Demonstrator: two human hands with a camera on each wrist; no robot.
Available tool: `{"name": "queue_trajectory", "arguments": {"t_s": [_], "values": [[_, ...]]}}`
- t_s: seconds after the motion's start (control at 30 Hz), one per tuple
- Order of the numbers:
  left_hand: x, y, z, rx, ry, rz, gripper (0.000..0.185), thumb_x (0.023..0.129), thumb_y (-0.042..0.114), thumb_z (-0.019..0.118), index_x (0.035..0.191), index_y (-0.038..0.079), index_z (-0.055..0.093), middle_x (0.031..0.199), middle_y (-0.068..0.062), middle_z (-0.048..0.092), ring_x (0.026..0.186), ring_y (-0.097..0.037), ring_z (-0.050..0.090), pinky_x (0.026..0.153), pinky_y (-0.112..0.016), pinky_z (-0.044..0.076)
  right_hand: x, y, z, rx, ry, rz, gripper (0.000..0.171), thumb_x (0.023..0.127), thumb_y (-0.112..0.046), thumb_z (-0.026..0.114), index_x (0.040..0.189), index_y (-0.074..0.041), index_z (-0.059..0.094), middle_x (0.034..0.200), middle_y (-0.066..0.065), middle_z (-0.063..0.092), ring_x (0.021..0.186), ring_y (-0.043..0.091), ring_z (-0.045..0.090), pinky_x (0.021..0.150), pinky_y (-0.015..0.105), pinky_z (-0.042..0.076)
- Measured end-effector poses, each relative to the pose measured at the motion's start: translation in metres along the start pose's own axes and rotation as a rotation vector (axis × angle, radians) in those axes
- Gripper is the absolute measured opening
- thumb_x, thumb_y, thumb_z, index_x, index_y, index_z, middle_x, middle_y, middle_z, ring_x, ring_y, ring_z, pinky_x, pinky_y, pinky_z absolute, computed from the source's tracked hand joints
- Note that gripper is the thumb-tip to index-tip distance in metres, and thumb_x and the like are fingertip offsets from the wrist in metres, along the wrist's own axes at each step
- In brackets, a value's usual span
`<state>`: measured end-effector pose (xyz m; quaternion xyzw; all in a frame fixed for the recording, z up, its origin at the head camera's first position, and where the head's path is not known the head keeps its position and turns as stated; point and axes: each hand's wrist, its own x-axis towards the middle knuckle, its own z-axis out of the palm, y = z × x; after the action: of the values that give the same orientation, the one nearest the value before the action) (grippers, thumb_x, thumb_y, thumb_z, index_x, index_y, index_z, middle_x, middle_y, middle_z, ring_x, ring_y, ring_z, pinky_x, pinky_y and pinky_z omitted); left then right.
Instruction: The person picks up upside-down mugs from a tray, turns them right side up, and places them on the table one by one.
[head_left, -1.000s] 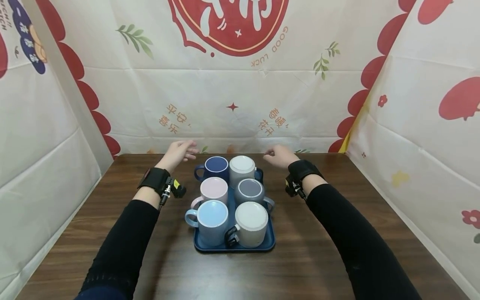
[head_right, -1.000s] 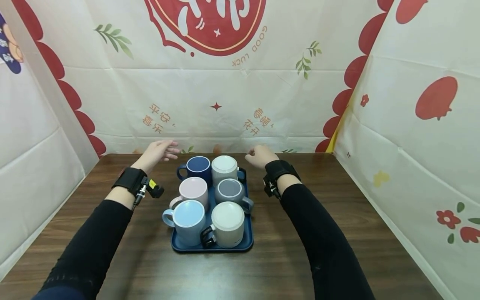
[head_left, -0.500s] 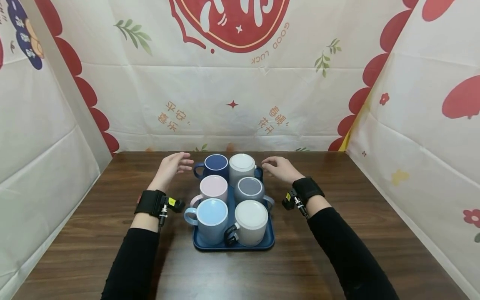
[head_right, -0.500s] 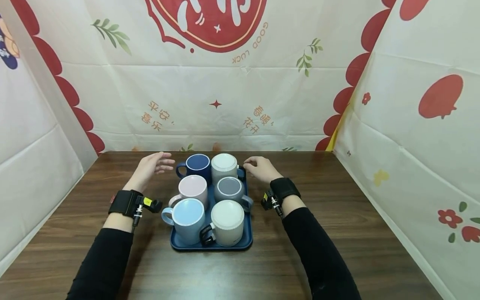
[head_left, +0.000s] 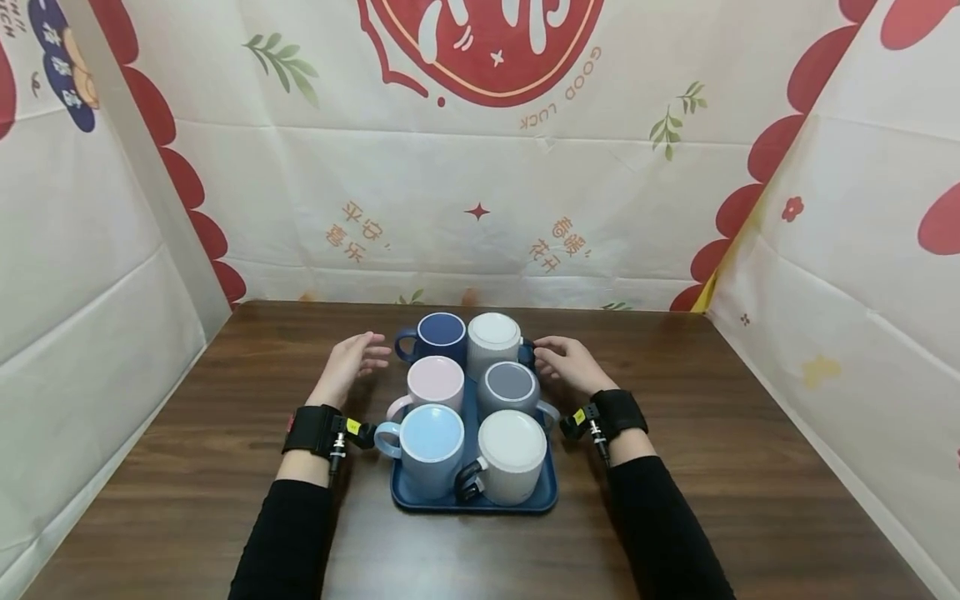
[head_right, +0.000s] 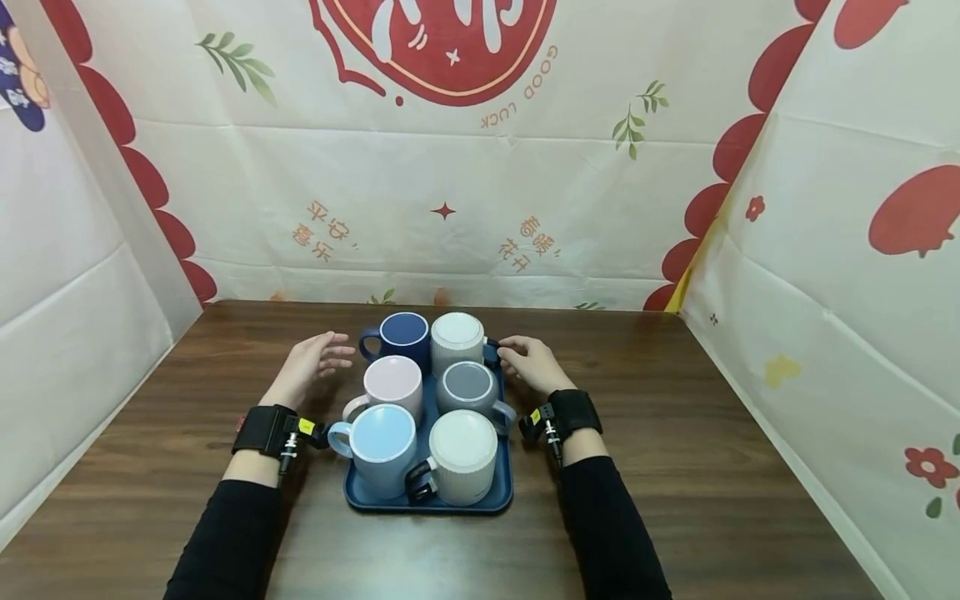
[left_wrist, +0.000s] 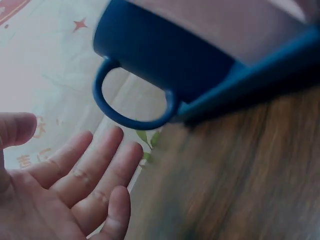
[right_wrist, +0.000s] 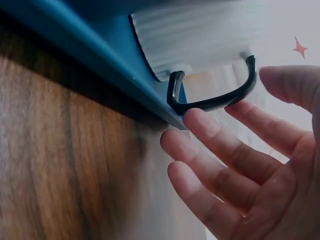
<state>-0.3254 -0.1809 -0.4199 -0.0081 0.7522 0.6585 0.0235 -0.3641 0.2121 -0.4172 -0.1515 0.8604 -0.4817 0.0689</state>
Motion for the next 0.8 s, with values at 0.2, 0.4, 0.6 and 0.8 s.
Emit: {"name": "queue_trajectory", "arguments": {"t_s": [0.2,0.4,0.6,0.8], "values": [[-0.004,-0.007,-0.001,0.173,0.026,0.027,0.052,0.108,0.033,0.036,0.140,-0.006,0.047,0.128,-0.029,0.059,0.114,-0.041,0.060,0.103,-0.051,0.040,0.006,0.001,0.005,-0.075,0.024,-0.016,0.036,0.101,-0.019,0.058,0.129,0.002,0.058,0.104,0.020,0.067,0.091,0.033,0.067,0.076,0.040,0.055],[-0.007,-0.003,-0.003,0.280,-0.011,0.041,0.058,0.107,0.037,0.039,0.139,-0.010,0.046,0.124,-0.029,0.061,0.111,-0.038,0.063,0.103,-0.049,0.042,0.014,-0.005,0.008,-0.120,0.062,-0.024,0.028,0.096,-0.016,0.067,0.118,0.000,0.062,0.102,0.015,0.068,0.085,0.028,0.070,0.074,0.034,0.057],[-0.006,0.001,-0.005,0.287,-0.078,0.008,0.056,0.108,0.032,0.037,0.144,-0.011,0.039,0.130,-0.032,0.056,0.119,-0.042,0.058,0.109,-0.053,0.036,0.014,-0.003,0.013,-0.152,0.110,-0.050,0.013,0.092,-0.012,0.070,0.102,-0.003,0.066,0.090,0.010,0.067,0.073,0.021,0.067,0.066,0.031,0.055],[0.000,-0.001,0.001,0.284,-0.114,-0.015,0.057,0.108,0.034,0.037,0.144,-0.011,0.039,0.131,-0.031,0.056,0.121,-0.042,0.056,0.109,-0.054,0.035,0.014,0.005,0.015,-0.026,0.158,-0.021,0.009,0.092,-0.003,0.065,0.099,0.003,0.064,0.086,0.012,0.064,0.069,0.021,0.066,0.065,0.030,0.056]]}}
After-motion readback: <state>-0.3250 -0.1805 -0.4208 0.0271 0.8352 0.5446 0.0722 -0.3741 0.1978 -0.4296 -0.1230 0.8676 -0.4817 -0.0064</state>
